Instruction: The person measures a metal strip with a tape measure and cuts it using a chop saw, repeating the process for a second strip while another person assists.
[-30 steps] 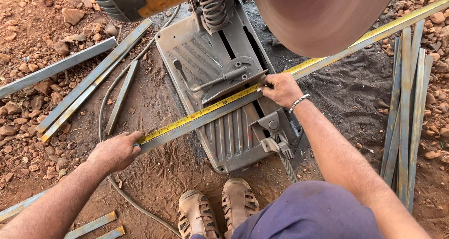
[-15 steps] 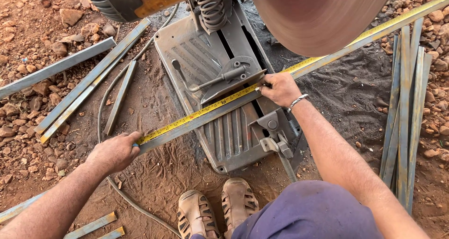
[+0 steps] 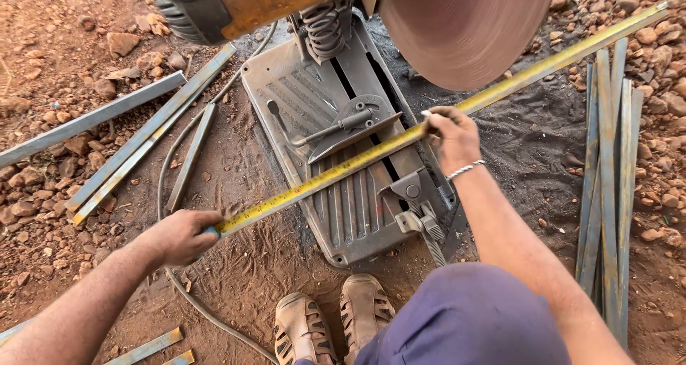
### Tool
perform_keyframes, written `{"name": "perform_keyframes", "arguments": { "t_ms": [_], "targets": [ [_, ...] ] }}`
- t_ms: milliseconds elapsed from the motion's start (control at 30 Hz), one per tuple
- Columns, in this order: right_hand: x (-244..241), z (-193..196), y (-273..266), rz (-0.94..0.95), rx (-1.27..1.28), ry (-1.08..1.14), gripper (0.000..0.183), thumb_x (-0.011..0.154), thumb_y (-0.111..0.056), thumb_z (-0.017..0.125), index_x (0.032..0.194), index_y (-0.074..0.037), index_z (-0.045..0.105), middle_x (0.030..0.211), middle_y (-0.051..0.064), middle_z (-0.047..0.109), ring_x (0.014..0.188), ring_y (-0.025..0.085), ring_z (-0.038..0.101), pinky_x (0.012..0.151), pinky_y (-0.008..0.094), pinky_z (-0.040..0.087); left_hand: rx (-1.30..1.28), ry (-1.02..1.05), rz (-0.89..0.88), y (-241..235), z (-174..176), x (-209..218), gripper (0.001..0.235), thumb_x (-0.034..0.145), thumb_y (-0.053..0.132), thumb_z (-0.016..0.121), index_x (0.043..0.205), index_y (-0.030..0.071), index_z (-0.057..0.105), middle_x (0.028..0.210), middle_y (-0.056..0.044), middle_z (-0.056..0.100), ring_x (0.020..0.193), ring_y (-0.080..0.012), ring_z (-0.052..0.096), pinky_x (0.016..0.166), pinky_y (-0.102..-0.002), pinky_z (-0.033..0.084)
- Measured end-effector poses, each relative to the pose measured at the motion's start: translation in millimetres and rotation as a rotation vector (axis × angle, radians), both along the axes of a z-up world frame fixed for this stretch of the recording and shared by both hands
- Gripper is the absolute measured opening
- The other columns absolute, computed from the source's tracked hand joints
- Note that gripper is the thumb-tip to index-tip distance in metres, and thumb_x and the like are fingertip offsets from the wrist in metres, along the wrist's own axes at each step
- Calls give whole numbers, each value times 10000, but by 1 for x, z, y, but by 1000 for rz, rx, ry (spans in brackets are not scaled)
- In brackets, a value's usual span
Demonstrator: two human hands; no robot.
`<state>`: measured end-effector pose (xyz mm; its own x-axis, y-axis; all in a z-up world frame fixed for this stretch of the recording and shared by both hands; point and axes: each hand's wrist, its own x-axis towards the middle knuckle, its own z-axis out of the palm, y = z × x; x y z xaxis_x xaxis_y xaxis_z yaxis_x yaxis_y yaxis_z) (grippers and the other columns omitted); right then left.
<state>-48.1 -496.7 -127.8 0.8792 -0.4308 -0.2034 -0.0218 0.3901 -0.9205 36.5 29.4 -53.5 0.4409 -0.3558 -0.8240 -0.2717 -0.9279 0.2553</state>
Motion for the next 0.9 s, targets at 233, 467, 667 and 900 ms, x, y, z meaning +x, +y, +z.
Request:
{"name": "perform_keyframes", "arguments": {
  "t_ms": [233,467,667,900],
  "targets": [
    [-31,60,-24,-345,114,-288,127,942,82,583,974,8,682,861,129,712,754,245,721,758,414,649,-158,370,160,2,-1,-23,484,846,224,636,1321,134,654,961,-84,700,748,-160,619,714,-338,558],
    [-77,112,30,-196,-346,-368,78,976,-17,601,992,-10,677,842,103,683,797,197,695,848,319,600,-234,509,114,-20,-9,-55,550,803,279,651,1334,142,606,966,-92,714,756,-165,654,727,-317,571],
    [-110,72,208,721,-752,-255,156,895,-87,736,1051,-74,744,929,80,753,836,197,721,739,326,586,-347,576,222,-63,0,-83,624,806,300,706,1373,134,507,935,-126,635,710,-210,599,673,-410,537],
    [-111,18,225,780,-962,-289,145,932,-122,697,1060,-55,688,1020,125,710,982,334,679,866,409,545,-16,-69,-195,-55,-7,-121,600,1011,466,589,1432,79,408,1211,-134,599,1122,-264,613,1020,-437,508]
  ]
}}
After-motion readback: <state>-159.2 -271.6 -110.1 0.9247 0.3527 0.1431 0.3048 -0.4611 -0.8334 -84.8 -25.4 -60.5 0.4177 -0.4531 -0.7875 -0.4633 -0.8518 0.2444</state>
